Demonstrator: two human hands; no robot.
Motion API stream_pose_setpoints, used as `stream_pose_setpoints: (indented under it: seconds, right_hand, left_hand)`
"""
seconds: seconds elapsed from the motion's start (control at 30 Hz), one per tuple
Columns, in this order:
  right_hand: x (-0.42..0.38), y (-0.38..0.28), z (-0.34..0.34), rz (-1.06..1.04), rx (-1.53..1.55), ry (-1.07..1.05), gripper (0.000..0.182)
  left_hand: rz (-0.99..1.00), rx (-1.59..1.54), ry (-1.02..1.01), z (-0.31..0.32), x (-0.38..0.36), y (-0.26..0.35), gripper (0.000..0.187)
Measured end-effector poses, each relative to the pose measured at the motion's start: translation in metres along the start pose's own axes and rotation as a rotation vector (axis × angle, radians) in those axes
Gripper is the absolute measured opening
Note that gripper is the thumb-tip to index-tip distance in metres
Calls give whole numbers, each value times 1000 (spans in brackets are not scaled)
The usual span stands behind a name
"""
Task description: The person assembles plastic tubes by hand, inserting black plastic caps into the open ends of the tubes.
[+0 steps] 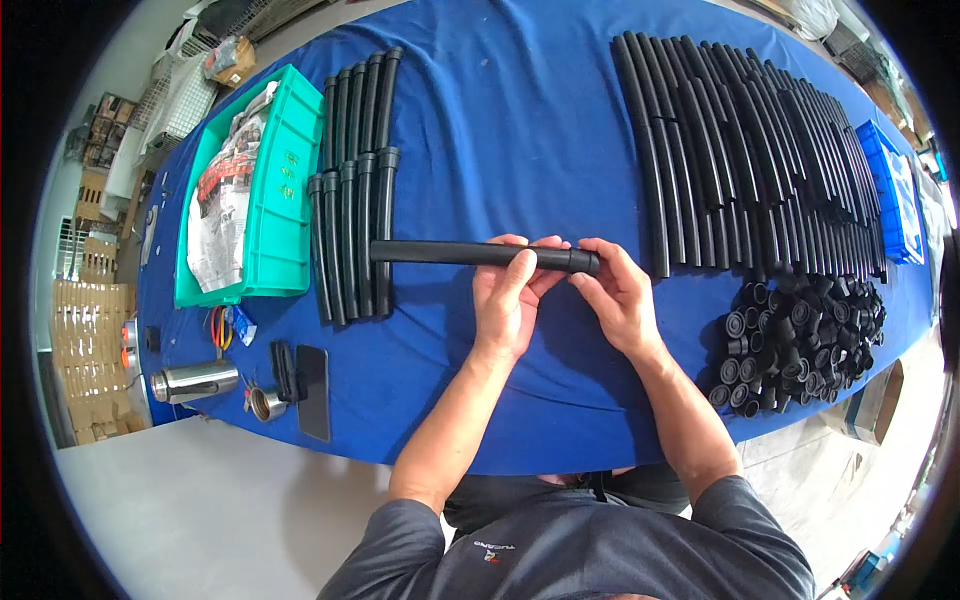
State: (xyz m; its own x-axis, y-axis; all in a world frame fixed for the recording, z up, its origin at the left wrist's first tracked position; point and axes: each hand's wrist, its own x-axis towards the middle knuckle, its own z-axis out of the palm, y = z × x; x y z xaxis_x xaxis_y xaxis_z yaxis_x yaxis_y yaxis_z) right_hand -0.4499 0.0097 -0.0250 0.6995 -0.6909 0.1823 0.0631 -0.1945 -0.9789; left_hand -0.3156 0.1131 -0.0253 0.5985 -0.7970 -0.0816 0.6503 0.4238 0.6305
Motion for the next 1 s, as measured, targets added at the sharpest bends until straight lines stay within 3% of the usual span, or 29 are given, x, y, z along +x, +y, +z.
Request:
stream_pose_setpoints:
  seconds: [0.8,0.9,1.0]
  right_hand:
    - [-3,-3,1,-34,-140,7,36]
    - [-3,-2,-3,8,-92,-66,36]
    - [-5,0,2,-17,-50,-7,36]
  left_hand:
    - [-32,47,70,2,0,1,11]
    - [-98,14,52,0,2,10,12]
    - [-87,11,69,3,1,11,12]
